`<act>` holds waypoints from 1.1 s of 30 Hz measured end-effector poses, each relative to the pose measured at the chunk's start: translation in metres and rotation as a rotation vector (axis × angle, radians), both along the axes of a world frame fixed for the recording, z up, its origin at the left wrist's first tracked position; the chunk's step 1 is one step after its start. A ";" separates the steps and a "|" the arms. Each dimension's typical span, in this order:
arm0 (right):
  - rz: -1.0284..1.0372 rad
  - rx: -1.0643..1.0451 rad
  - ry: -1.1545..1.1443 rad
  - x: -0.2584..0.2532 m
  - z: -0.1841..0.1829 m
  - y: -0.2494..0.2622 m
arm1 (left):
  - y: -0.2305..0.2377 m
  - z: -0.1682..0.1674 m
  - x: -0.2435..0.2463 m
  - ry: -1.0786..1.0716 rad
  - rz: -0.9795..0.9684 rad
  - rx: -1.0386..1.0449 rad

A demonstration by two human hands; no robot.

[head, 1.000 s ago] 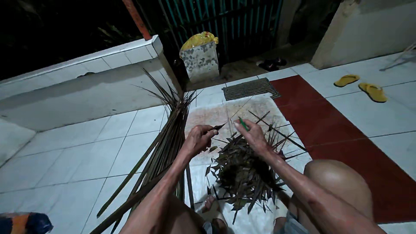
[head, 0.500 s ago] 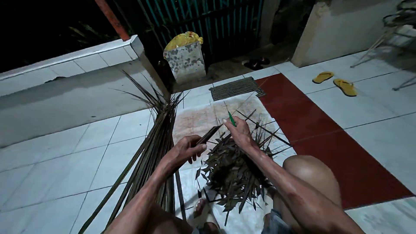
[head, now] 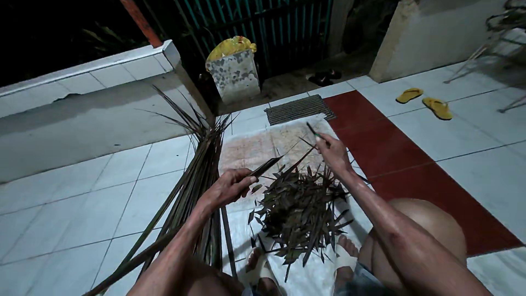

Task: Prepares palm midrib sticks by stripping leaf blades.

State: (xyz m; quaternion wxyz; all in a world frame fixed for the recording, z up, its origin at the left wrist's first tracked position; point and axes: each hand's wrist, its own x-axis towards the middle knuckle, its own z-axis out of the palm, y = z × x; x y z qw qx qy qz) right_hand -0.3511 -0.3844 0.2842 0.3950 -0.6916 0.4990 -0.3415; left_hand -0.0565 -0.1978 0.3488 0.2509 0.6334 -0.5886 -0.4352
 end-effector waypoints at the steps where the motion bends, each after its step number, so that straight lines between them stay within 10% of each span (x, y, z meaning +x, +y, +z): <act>1: -0.051 0.003 -0.015 -0.002 -0.003 -0.002 | 0.000 0.000 -0.001 0.001 0.003 0.008; 5: -0.143 -0.084 -0.079 0.006 -0.005 0.002 | -0.001 0.001 -0.001 -0.015 0.085 0.007; 17: 0.503 -0.016 -0.034 0.060 0.000 0.080 | -0.021 -0.011 -0.014 -0.267 0.187 -0.104; 33: 0.424 -0.061 0.036 0.067 0.003 0.090 | -0.022 -0.013 -0.015 0.013 0.221 -0.100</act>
